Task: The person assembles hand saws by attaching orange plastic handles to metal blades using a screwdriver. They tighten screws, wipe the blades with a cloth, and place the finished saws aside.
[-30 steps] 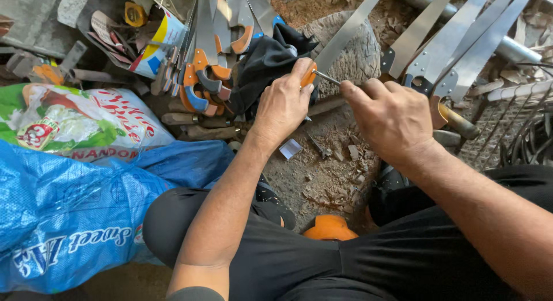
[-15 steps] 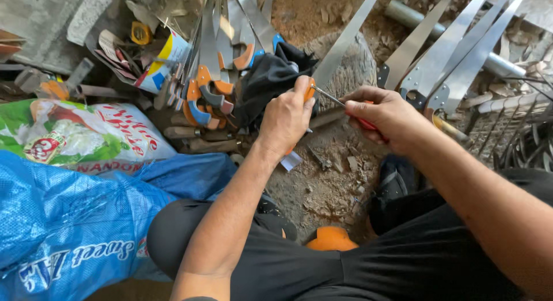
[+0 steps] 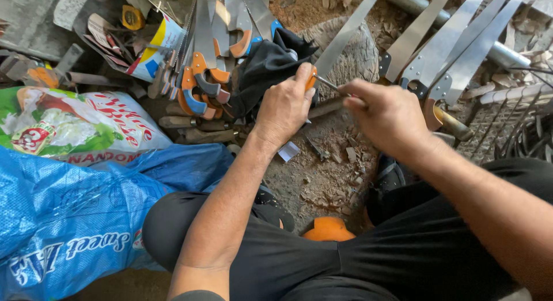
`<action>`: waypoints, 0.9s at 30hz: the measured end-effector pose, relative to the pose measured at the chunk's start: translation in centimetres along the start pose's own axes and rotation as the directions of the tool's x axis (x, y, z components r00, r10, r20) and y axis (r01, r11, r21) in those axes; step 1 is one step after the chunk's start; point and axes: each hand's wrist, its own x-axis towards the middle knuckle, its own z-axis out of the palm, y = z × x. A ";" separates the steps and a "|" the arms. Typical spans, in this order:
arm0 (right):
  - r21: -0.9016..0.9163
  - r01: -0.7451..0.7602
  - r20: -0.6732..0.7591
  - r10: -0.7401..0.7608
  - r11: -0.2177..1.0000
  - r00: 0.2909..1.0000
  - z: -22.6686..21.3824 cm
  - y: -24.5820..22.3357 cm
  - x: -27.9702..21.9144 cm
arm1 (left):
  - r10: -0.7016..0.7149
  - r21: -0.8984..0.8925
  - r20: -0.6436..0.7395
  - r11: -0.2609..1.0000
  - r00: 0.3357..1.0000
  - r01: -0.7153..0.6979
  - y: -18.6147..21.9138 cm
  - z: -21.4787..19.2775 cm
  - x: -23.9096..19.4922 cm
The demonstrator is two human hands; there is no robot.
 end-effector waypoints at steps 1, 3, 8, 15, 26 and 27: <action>0.269 -0.221 0.103 0.200 0.937 0.974 -0.1 0.7 0.4 | 0.011 0.009 -0.006 1.000 1.000 -0.011 0.1 0.1 -0.1; 0.629 -0.605 0.431 0.430 0.488 0.794 0.0 1.7 1.0 | 0.029 0.017 0.001 0.999 1.000 -0.029 0.2 0.1 -0.6; 0.538 -0.618 0.420 0.453 0.573 0.786 0.3 2.3 1.3 | -0.037 0.020 0.021 0.999 0.999 0.037 0.1 0.1 -0.1; -0.414 0.131 -0.072 -0.176 0.901 0.982 -0.6 -1.1 -0.1 | -0.111 -0.022 -0.017 0.994 0.994 0.111 0.2 0.1 0.2; -0.218 -0.051 -0.066 0.037 0.975 0.997 0.2 -0.8 0.5 | -0.037 -0.028 -0.002 0.999 0.999 0.037 -0.7 0.7 -0.2; -0.186 -0.063 -0.045 0.056 0.981 0.997 0.0 -0.8 0.6 | -0.037 -0.042 -0.004 0.998 0.999 0.037 -0.5 0.7 -0.4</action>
